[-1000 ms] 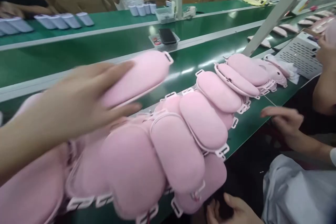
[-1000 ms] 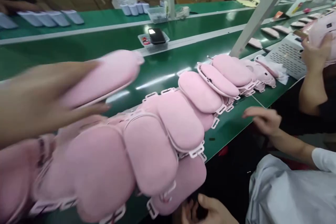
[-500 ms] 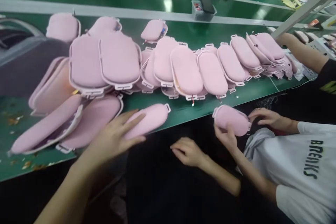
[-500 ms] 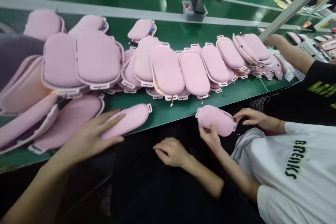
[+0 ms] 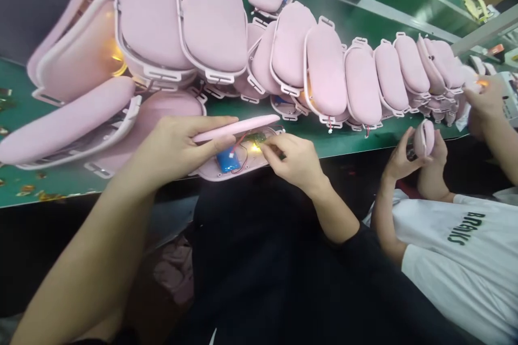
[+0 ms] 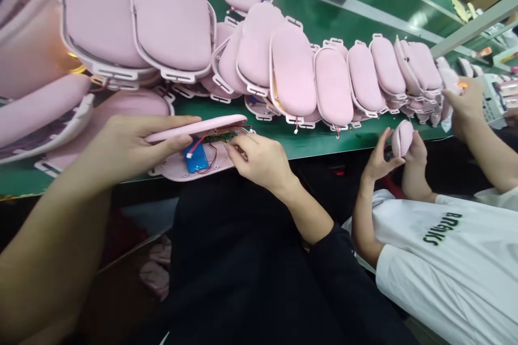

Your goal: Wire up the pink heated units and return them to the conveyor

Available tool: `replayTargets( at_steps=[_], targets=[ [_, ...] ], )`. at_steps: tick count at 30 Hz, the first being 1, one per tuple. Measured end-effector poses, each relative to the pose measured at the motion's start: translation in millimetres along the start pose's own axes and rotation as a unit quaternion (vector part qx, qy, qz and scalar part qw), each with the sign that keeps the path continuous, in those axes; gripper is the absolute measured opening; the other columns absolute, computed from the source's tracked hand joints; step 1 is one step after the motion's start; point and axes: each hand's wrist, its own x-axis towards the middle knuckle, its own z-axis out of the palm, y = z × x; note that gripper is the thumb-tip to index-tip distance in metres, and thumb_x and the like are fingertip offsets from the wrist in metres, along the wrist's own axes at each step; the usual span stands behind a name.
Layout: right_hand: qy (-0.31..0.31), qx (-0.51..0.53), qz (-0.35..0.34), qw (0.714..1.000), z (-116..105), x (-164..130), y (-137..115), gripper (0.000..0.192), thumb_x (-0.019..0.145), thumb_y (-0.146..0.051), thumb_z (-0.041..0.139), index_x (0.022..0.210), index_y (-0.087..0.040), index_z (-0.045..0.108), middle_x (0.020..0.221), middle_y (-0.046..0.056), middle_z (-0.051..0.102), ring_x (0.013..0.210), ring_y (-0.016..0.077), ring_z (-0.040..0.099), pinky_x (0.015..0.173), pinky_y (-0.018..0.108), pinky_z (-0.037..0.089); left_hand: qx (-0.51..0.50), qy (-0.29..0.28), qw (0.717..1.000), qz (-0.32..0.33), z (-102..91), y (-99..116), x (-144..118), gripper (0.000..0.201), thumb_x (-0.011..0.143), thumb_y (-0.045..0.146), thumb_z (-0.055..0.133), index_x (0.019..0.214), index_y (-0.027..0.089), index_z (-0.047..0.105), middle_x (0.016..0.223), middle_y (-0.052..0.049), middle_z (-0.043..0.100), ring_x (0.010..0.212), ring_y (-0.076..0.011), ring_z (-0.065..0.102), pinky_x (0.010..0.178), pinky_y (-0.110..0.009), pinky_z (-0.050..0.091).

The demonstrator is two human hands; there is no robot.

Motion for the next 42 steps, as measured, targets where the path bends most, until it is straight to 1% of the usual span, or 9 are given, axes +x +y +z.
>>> replayTargets(
  at_steps=[2,4,9,15,21,28,33,37,42],
  targets=[
    [0.033,0.024,0.055,0.998,-7.9,-0.7,0.0,0.027,0.101,-0.038,0.066,0.080,-0.020,0.067,0.074,-0.001,0.071,0.065,0.0112,0.062,0.065,0.025,0.047,-0.003,0.006,1.000,0.010,-0.5,-0.8,0.0,0.069,0.090,0.077,0.057,0.131,0.026,0.079,0.122,-0.006,0.080,0.101,-0.0264,0.076,0.103,-0.035,0.058],
    [0.065,0.061,0.098,0.991,-15.8,-0.8,2.3,0.029,0.095,-0.042,0.073,0.079,-0.021,0.063,0.070,-0.003,0.065,0.062,0.0100,0.059,0.063,0.024,0.047,-0.007,0.007,1.000,0.011,-0.8,-1.9,-0.2,0.068,0.090,0.076,0.057,0.130,0.026,0.079,0.120,-0.005,0.081,0.097,-0.0258,0.076,0.102,-0.034,0.058],
    [0.034,0.182,0.125,0.975,-21.5,6.4,10.8,0.027,0.098,-0.045,0.071,0.109,-0.020,0.073,0.091,0.000,0.079,0.081,0.0137,0.073,0.076,0.025,0.060,-0.002,0.008,1.000,0.003,0.3,-3.3,1.4,0.068,0.090,0.077,0.055,0.128,0.028,0.080,0.115,-0.003,0.082,0.093,-0.0248,0.075,0.099,-0.033,0.058],
    [-0.053,0.122,0.042,0.990,-17.0,16.8,18.4,0.019,0.103,-0.020,0.064,0.111,-0.021,0.081,0.114,0.003,0.083,0.107,0.0167,0.077,0.099,0.030,0.060,0.012,0.024,0.999,0.018,1.1,-4.6,1.7,0.065,0.092,0.078,0.053,0.128,0.031,0.080,0.113,0.000,0.082,0.089,-0.0225,0.074,0.100,-0.032,0.057],
    [-0.049,0.010,-0.042,0.998,-3.4,18.9,16.2,0.021,0.107,-0.024,0.061,0.110,-0.018,0.081,0.109,0.006,0.081,0.104,0.0179,0.075,0.098,0.030,0.059,0.016,0.033,0.999,0.025,-0.4,-5.1,-0.9,0.063,0.094,0.079,0.051,0.129,0.035,0.079,0.114,0.001,0.082,0.091,-0.0234,0.075,0.091,-0.032,0.058],
    [-0.032,0.037,0.007,0.999,18.0,20.9,19.0,0.020,0.106,-0.025,0.060,0.106,-0.021,0.080,0.109,0.004,0.082,0.103,0.0174,0.076,0.099,0.032,0.061,0.018,0.046,0.998,0.034,1.6,-6.4,-2.0,0.067,0.095,0.084,0.047,0.128,0.035,0.080,0.111,0.002,0.082,0.090,-0.0223,0.075,0.091,-0.030,0.057],
    [-0.031,0.092,0.048,0.994,24.1,24.5,20.3,0.016,0.102,-0.024,0.066,0.113,-0.021,0.077,0.110,0.003,0.082,0.102,0.0170,0.077,0.098,0.030,0.062,0.028,0.047,0.998,0.036,-1.2,-5.9,0.1,0.064,0.097,0.082,0.044,0.127,0.038,0.080,0.106,0.005,0.082,0.084,-0.0195,0.073,0.081,-0.028,0.055],
    [-0.075,0.036,0.028,0.996,16.1,31.9,21.1,0.017,0.102,-0.021,0.067,0.107,-0.023,0.082,0.107,0.001,0.083,0.099,0.0168,0.077,0.097,0.029,0.061,0.023,0.046,0.998,0.043,-1.6,-5.9,1.7,0.062,0.098,0.079,0.041,0.126,0.040,0.080,0.108,0.007,0.082,0.088,-0.0197,0.074,0.079,-0.028,0.055],
    [-0.135,-0.008,-0.063,0.989,9.7,38.3,32.7,0.026,0.104,-0.017,0.063,0.116,-0.026,0.084,0.120,0.002,0.082,0.114,0.0187,0.074,0.106,0.033,0.059,-0.007,0.044,0.998,0.039,3.9,-6.9,0.4,0.059,0.097,0.076,0.045,0.123,0.037,0.081,0.102,0.004,0.081,0.085,-0.0198,0.074,0.088,-0.031,0.059]
  ],
)
